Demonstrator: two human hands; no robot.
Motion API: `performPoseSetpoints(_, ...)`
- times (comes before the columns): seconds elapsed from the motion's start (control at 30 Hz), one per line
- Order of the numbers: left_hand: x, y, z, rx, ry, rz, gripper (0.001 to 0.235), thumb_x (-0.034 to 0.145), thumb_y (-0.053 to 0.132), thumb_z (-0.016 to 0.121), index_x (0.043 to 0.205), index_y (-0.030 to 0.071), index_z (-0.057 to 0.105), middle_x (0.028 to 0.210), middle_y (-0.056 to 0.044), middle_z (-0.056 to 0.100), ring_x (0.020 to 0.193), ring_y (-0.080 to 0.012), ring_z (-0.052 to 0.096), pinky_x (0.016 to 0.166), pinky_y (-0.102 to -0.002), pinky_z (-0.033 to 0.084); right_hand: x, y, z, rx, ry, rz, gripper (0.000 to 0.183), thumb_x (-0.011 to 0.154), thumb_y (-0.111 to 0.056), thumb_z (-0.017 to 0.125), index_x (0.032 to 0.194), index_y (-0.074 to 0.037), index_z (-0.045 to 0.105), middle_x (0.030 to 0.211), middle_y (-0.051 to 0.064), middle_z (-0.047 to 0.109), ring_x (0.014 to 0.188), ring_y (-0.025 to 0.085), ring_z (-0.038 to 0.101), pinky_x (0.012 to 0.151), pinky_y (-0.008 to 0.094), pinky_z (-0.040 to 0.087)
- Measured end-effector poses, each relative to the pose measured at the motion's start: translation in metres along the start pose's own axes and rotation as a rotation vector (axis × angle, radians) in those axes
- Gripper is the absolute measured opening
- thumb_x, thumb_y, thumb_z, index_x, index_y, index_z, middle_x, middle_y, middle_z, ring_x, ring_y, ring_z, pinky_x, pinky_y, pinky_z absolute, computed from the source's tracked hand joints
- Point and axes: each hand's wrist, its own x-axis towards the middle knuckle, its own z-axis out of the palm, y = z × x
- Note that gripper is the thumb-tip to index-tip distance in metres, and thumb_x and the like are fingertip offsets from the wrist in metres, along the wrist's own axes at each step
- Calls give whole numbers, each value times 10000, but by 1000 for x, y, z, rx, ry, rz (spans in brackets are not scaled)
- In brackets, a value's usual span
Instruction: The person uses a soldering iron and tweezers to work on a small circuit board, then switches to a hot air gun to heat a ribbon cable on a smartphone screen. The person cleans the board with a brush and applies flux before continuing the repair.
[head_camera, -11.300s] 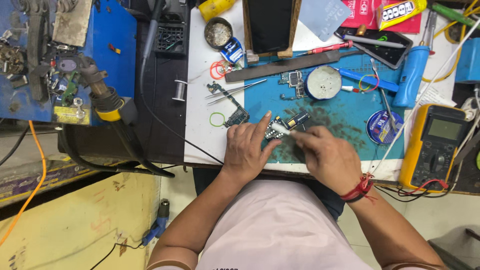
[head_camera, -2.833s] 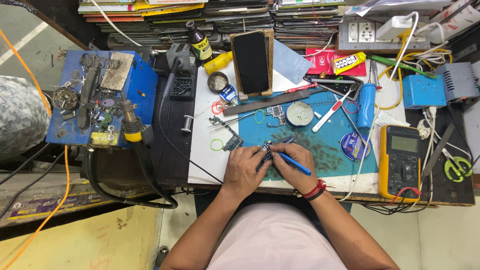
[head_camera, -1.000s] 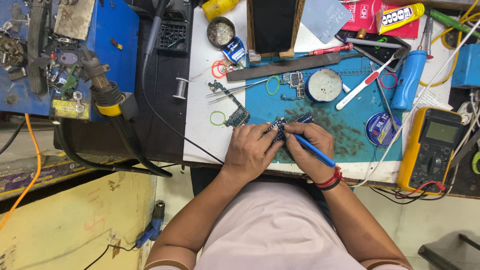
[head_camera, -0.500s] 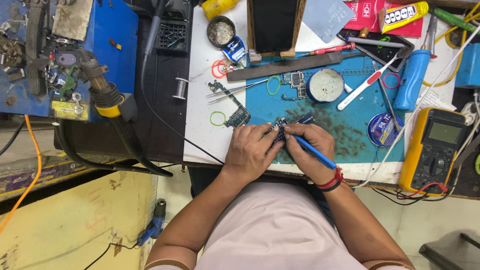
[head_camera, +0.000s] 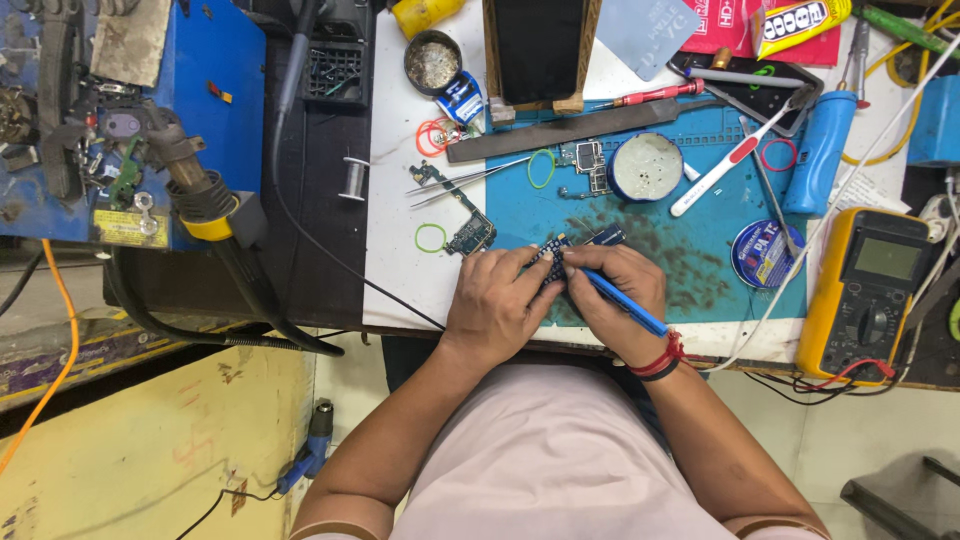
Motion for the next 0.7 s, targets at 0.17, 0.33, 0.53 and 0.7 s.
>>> performPoseSetpoints(0.17, -1, 0, 0, -2, -26, -10, 342, 920, 268, 775, 1168, 36, 738, 1197, -116, 692, 1050, -272, 625, 950, -446, 458, -2, -1, -1, -3, 1, 23, 149, 878, 2, 733, 1025, -19, 740, 984, 120, 766, 838, 222, 730, 775, 319, 566)
performPoseSetpoints(0.33, -1, 0, -1, 9, -4, 4, 334, 913, 272, 773, 1153, 43, 737, 1190, -112, 693, 1060, -271, 629, 978, -450, 463, 0, -1, 1, -9, 14, -13, 140, 884, -3, 740, 1023, -21, 737, 980, 121, 758, 855, 229, 729, 791, 323, 566)
performPoseSetpoints(0.53, -2, 0, 1, -1, -4, -4, 328, 907, 266, 777, 1147, 46, 740, 1189, -111, 695, 1061, -275, 629, 969, -448, 460, -2, 1, 1, -18, 13, -16, 148, 881, -4, 738, 1028, -19, 739, 977, 126, 755, 860, 234, 730, 795, 326, 569)
performPoseSetpoints(0.7, -1, 0, 2, -2, 2, 0, 330, 908, 262, 778, 1155, 46, 737, 1193, -109, 694, 1070, -274, 631, 966, -440, 462, -1, 1, 0, -15, 13, -20, 151, 883, -5, 737, 1033, -20, 737, 990, 126, 759, 880, 237, 735, 808, 328, 572)
